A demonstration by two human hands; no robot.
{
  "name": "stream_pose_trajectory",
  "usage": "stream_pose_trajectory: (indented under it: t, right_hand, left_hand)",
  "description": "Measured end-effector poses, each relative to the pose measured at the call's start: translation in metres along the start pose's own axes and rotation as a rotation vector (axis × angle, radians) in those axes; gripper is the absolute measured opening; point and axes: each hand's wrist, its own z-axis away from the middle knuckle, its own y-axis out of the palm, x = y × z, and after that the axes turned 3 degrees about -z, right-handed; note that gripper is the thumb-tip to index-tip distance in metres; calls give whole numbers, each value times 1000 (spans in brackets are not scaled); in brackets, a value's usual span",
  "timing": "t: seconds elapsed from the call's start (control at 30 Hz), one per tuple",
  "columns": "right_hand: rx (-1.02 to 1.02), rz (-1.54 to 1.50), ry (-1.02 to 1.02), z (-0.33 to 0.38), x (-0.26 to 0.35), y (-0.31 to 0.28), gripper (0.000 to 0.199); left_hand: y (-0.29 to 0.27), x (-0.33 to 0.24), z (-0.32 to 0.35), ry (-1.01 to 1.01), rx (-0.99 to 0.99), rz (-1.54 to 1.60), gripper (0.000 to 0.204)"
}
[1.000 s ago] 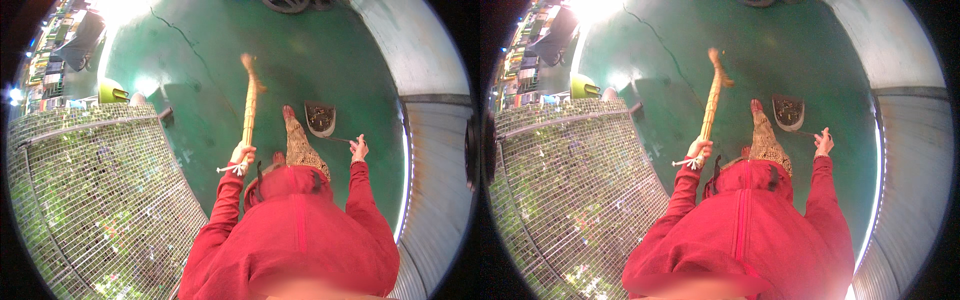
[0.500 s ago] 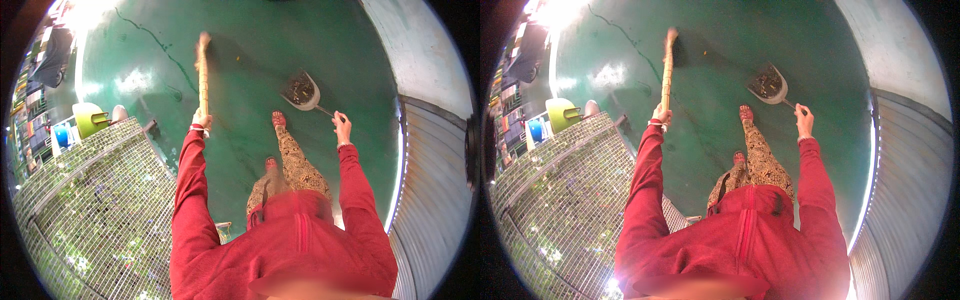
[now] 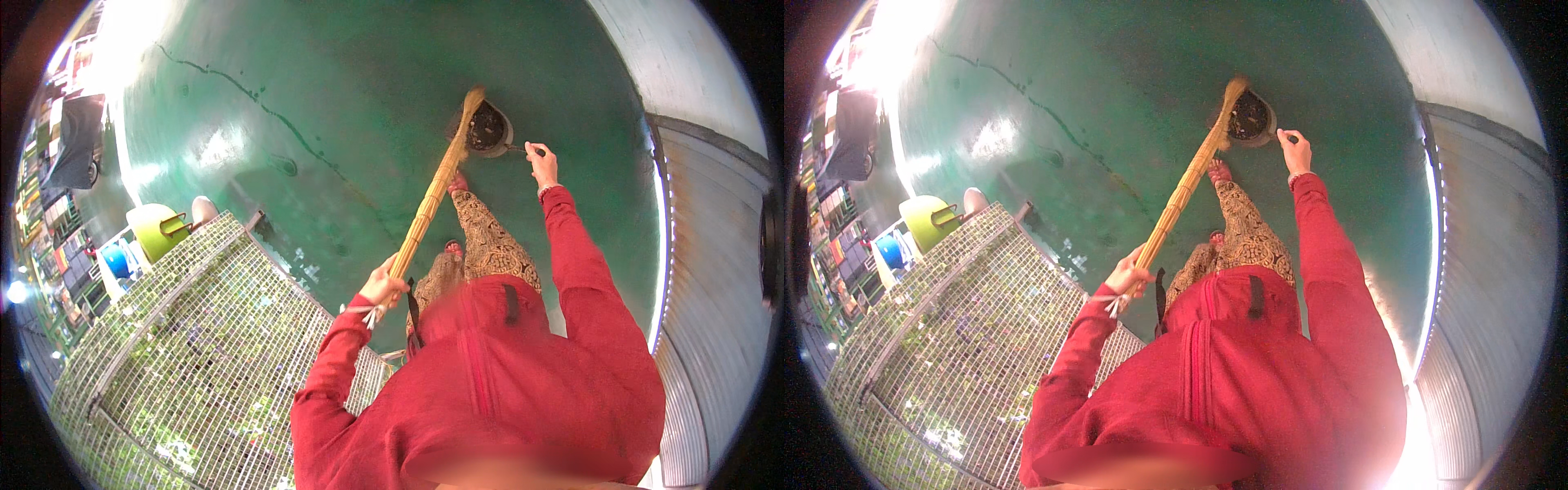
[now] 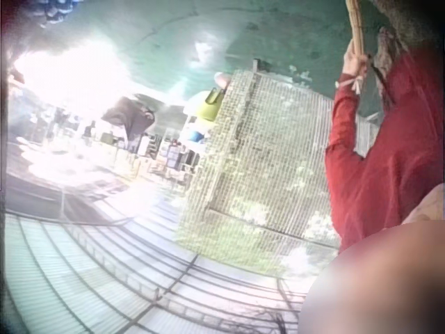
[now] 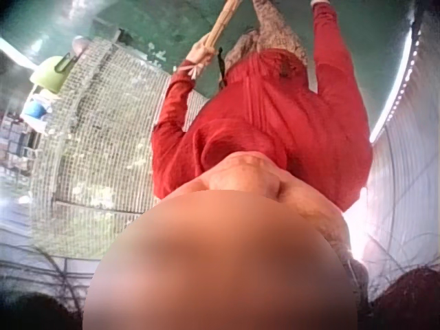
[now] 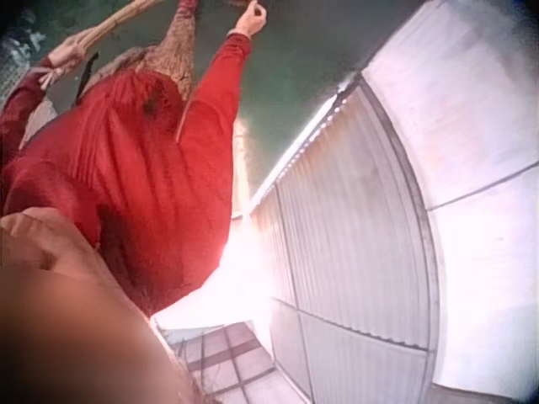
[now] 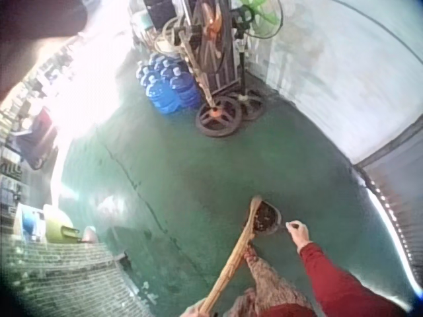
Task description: The person sweeps debris on a green factory floor using a broom and dustpan, moving through aisles and around equipment. The person gathers debris into the dustpan and continues sweeping across different sections of the workspace.
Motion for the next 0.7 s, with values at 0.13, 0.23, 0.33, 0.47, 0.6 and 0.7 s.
stream_pose_trajectory:
  t: [0.13,0.23,0.33,0.47,0.6,0.7]
  right_hand:
    - [-42,37,-24,-9,-3,9,32]
    - [-81,-13,-45,-8,-5,17,32]
    - [-69,-215,80,6,19,20,34]
    - [-60,-238,114,14,52,19,39]
    - [-11,-211,121,21,68,39,38]
    - [64,-180,253,26,86,67,42]
  left_hand:
    - [-14,-2,58,-22,-65,69,81]
    - [-30,4,72,29,-200,64,82]
    - [-48,3,63,85,-337,14,80]
    - [-98,-10,42,188,-371,112,78]
    - [-134,-40,-13,201,-464,54,68]
    - [-174,-34,-96,358,-564,-356,62]
